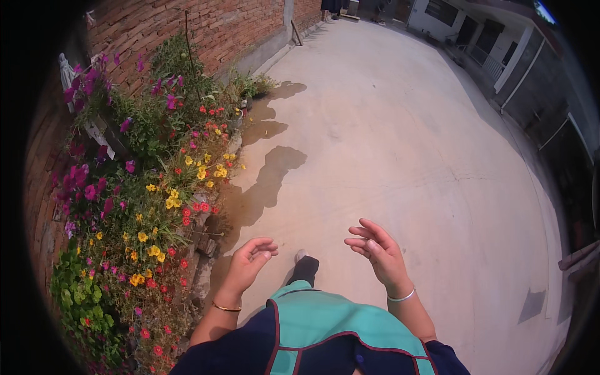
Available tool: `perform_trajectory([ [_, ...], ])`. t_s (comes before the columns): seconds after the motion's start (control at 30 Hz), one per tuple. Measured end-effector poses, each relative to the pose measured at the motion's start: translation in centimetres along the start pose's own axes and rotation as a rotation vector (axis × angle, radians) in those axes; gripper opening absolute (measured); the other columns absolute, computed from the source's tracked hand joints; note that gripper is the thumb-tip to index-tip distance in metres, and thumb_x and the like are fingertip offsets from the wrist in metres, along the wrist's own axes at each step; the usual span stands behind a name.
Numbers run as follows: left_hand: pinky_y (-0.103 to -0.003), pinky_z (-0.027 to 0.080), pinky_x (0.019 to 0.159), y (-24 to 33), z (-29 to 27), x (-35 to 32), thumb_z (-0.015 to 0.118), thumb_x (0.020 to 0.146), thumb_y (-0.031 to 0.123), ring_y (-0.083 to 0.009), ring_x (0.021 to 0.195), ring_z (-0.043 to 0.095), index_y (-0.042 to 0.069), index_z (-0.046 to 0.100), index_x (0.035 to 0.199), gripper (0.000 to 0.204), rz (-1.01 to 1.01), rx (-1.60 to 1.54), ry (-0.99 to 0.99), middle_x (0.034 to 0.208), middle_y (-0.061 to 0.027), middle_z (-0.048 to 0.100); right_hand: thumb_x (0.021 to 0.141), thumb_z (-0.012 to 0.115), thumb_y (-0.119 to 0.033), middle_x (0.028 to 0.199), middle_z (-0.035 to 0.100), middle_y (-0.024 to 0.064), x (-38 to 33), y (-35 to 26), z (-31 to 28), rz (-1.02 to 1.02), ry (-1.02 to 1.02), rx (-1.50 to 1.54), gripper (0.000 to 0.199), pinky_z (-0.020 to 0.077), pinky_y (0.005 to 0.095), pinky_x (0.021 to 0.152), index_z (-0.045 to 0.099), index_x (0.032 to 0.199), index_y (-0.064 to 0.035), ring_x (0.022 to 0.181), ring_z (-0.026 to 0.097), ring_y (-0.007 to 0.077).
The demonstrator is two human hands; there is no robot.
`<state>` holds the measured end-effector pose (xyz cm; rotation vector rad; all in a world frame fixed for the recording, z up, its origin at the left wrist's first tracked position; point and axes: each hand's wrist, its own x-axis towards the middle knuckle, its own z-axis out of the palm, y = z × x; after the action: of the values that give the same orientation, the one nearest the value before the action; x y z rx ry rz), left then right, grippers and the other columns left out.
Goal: The person picks up glasses from a bed, places them on a table, retrieves shears from a drawer, uses the shears to trim threads from clothing hanging on a line outdoors, and затем wedges a block of wood into a gap between a door frame and a brick wall.
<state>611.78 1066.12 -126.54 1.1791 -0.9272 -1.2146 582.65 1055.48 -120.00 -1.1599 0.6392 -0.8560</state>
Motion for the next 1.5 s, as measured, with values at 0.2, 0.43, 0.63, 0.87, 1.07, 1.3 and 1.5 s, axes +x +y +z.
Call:
perform_trajectory([
  [0.2, -0.032, 0.048, 0.092, 3.9, 2.1, 28.5, 0.053, 0.089, 0.000, -0.0198, 0.105, 0.060, -0.002, 0.052, 0.121, 0.032, 0.010, 0.048, -0.046, 0.111, -0.0123, 0.061, 0.095, 0.047, -0.015, 0.127, 0.051, 0.0185, 17.3, -1.1, -12.9, 0.125, 0.281, 0.074, 0.045, 0.0485, 0.0339, 0.093, 0.037, 0.136, 0.0016, 0.110, 0.059, 0.0266],
  [0.43, -0.035, 0.044, 0.097, 7.1, 8.8, 60.2, 0.050, 0.095, 0.014, -0.0219, 0.112, 0.056, 0.000, 0.048, 0.126, 0.035, 0.043, -0.097, -0.531, 0.118, -0.0111, 0.058, 0.099, 0.041, -0.025, 0.122, 0.056, 0.0168, 37.4, -4.1, -26.5, -0.141, 0.536, 0.176, 0.044, 0.0526, 0.0334, 0.089, 0.039, 0.134, 0.0010, 0.106, 0.061, 0.0266],
  [0.63, -0.034, 0.041, 0.098, 8.4, 8.2, 82.7, 0.050, 0.097, 0.026, -0.0191, 0.113, 0.055, 0.000, 0.046, 0.131, 0.043, -0.073, -0.237, -0.524, 0.122, -0.0103, 0.056, 0.098, 0.041, -0.028, 0.127, 0.053, 0.0179, 65.2, -7.5, -36.1, -0.055, 0.301, 0.206, 0.047, 0.0512, 0.0341, 0.091, 0.037, 0.136, 0.0008, 0.110, 0.059, 0.0284],
  [0.87, -0.036, 0.039, 0.100, 10.9, 0.8, 104.6, 0.042, 0.097, 0.035, -0.0254, 0.118, 0.052, 0.000, 0.040, 0.135, 0.052, 0.091, -0.086, -0.144, 0.127, -0.0150, 0.052, 0.097, 0.045, -0.032, 0.133, 0.048, 0.0167, 101.6, -13.1, -38.2, 0.073, -0.200, 0.028, 0.054, 0.0424, 0.0362, 0.100, 0.033, 0.139, 0.0000, 0.120, 0.051, 0.0280],
  [1.07, -0.040, 0.026, 0.109, 11.9, -3.5, 129.4, 0.037, 0.096, 0.042, -0.0281, 0.134, 0.034, 0.003, 0.023, 0.145, 0.064, 0.112, -0.364, 0.005, 0.146, -0.0176, 0.032, 0.098, 0.038, -0.043, 0.148, 0.030, 0.0114, 125.2, -12.6, -44.3, 0.097, -0.317, 0.231, 0.061, 0.0254, 0.0406, 0.110, 0.024, 0.145, -0.0065, 0.137, 0.029, 0.0277],
  [1.3, -0.044, 0.023, 0.111, 18.0, -0.3, 162.7, 0.034, 0.094, 0.052, -0.0305, 0.139, 0.022, 0.008, 0.015, 0.148, 0.072, -0.031, -0.602, -0.342, 0.152, -0.0145, 0.019, 0.099, 0.029, -0.045, 0.153, 0.019, 0.0103, 147.2, -16.9, -54.9, -0.007, -0.010, 0.473, 0.061, 0.0215, 0.0405, 0.113, 0.019, 0.147, -0.0080, 0.141, 0.018, 0.0277],
  [1.5, -0.047, 0.023, 0.110, 18.0, 0.0, 188.2, 0.039, 0.087, 0.067, -0.0322, 0.139, 0.020, 0.012, 0.010, 0.149, 0.088, -0.045, -0.701, -0.506, 0.153, -0.0146, 0.016, 0.099, 0.029, -0.047, 0.151, 0.020, 0.0158, 170.7, -17.4, -63.8, -0.020, -0.009, 0.597, 0.063, 0.0256, 0.0412, 0.111, 0.020, 0.146, -0.0070, 0.139, 0.022, 0.0313],
])
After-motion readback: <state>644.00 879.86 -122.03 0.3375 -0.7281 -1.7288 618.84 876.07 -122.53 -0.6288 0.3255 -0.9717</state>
